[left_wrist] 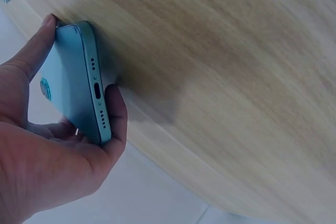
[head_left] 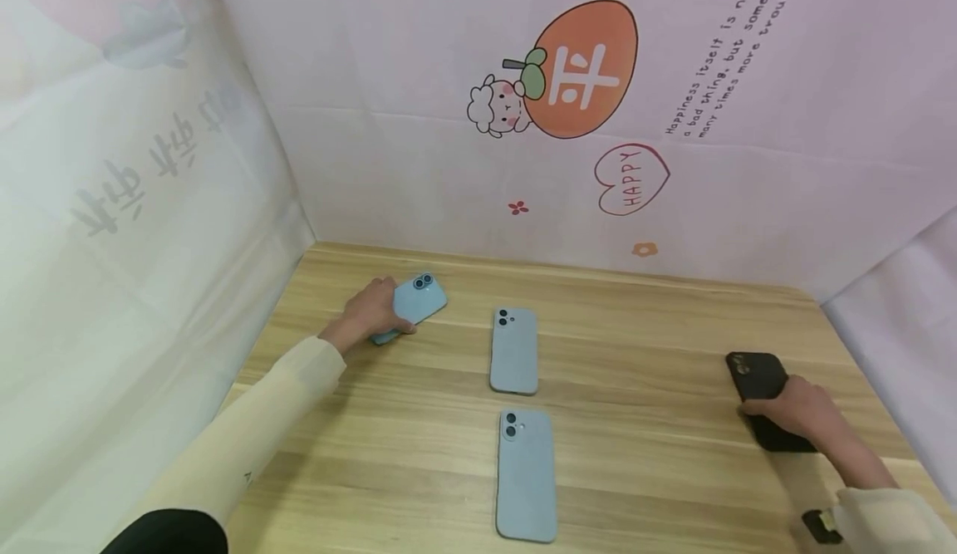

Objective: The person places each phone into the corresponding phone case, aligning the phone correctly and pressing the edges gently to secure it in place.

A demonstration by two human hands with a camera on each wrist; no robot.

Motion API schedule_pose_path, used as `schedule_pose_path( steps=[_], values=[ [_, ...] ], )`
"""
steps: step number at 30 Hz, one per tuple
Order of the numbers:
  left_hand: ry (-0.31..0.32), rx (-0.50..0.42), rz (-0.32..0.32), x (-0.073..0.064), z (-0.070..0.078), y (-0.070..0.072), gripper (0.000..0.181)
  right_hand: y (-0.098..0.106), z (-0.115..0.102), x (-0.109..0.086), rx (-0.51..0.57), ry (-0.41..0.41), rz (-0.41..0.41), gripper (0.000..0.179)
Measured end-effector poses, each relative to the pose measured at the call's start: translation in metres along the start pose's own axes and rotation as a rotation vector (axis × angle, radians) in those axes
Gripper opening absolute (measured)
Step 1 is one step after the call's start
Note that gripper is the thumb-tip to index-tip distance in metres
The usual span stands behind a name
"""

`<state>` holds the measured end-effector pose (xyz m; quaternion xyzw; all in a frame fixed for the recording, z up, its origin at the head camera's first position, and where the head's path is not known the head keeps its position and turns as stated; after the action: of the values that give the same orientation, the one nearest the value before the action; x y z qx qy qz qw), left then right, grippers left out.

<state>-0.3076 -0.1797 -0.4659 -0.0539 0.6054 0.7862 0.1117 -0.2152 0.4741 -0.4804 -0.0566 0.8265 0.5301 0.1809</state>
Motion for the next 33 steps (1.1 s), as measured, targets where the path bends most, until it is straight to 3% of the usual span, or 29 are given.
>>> schedule_pose_path(
  steps=[5, 14, 20, 27, 31, 33],
  values=[
    [0.007, -0.019, -0.022, -0.001, 0.000, 0.000, 0.075, 0.002, -0.002, 0.002, 0.017, 0.029, 0.024, 0.098],
    [0.002, -0.042, -0.005, 0.000, 0.004, 0.004, 0.057, 0.007, -0.017, 0.001, 0.020, 0.088, 0.033, 0.107],
    [-0.033, -0.093, 0.004, 0.000, 0.012, 0.004, 0.044, 0.010, -0.029, -0.001, 0.012, 0.140, 0.066, 0.082],
    [-0.061, -0.123, 0.036, -0.005, 0.016, 0.004, 0.050, 0.012, -0.044, -0.007, 0.037, 0.216, 0.091, 0.039],
    [-0.018, -0.222, 0.050, -0.007, 0.011, 0.005, 0.049, 0.014, -0.053, -0.009, 0.063, 0.248, 0.095, 0.028],
    [0.003, -0.313, 0.041, -0.009, 0.010, 0.004, 0.050, 0.015, -0.057, -0.010, 0.074, 0.256, 0.088, 0.028]
  ],
)
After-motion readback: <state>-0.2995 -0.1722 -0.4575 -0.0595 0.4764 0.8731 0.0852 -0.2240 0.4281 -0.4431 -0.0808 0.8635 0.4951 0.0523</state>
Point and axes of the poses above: each hand's wrist, its own x-axis towards the middle knuckle, its own y-axis out of the back of the hand, z = x × y, the point moved 8 cm from there along x, towards the middle knuckle, and after that the axes turned 10 degrees about x, right-handed, at the moved point
